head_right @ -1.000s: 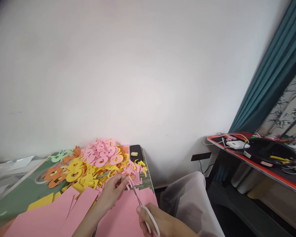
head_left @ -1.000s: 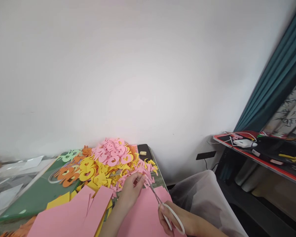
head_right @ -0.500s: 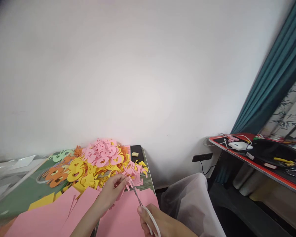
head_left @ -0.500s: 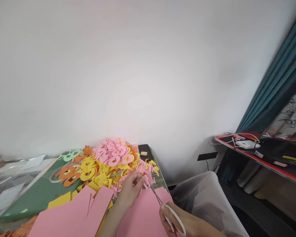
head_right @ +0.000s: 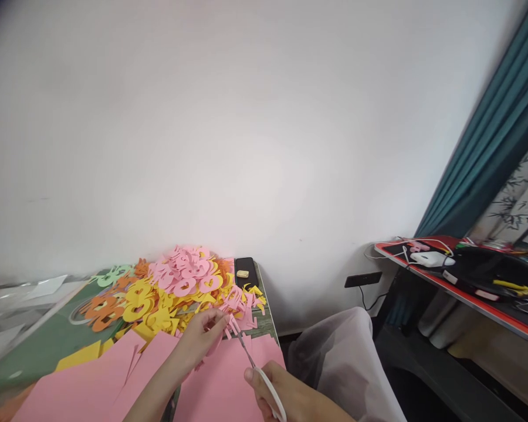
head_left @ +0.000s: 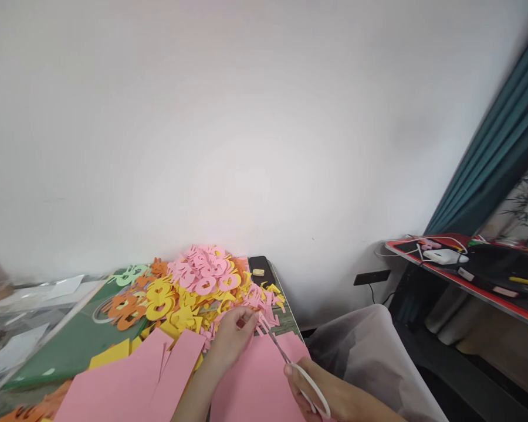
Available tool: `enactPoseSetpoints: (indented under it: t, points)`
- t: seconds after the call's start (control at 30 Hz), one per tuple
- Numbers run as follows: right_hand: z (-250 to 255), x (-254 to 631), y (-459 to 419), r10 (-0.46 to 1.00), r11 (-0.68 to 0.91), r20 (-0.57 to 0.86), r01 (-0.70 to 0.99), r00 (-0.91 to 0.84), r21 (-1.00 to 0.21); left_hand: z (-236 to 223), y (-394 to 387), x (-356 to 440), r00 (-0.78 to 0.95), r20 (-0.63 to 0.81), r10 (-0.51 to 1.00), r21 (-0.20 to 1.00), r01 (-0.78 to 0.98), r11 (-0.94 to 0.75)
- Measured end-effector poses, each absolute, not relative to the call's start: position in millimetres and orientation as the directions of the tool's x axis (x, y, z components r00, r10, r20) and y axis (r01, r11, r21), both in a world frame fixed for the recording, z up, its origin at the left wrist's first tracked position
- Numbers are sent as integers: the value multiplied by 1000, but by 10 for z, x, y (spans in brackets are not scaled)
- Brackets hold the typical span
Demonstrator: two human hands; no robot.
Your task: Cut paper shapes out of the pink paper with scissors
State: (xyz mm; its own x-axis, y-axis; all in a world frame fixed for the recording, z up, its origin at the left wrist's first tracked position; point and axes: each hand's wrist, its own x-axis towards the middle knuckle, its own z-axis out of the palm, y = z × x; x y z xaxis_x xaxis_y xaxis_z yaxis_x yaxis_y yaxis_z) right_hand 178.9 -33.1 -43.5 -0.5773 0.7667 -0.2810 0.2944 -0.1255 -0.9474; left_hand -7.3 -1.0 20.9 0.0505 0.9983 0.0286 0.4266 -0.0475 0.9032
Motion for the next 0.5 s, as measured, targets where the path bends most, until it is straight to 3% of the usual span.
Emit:
enactPoseSetpoints:
  t: [0.5]
  points:
    - [-615, 1735, -276, 766, -261, -319, 184, -558, -948, 268, -53, -59, -3, 37, 999, 920, 391, -33]
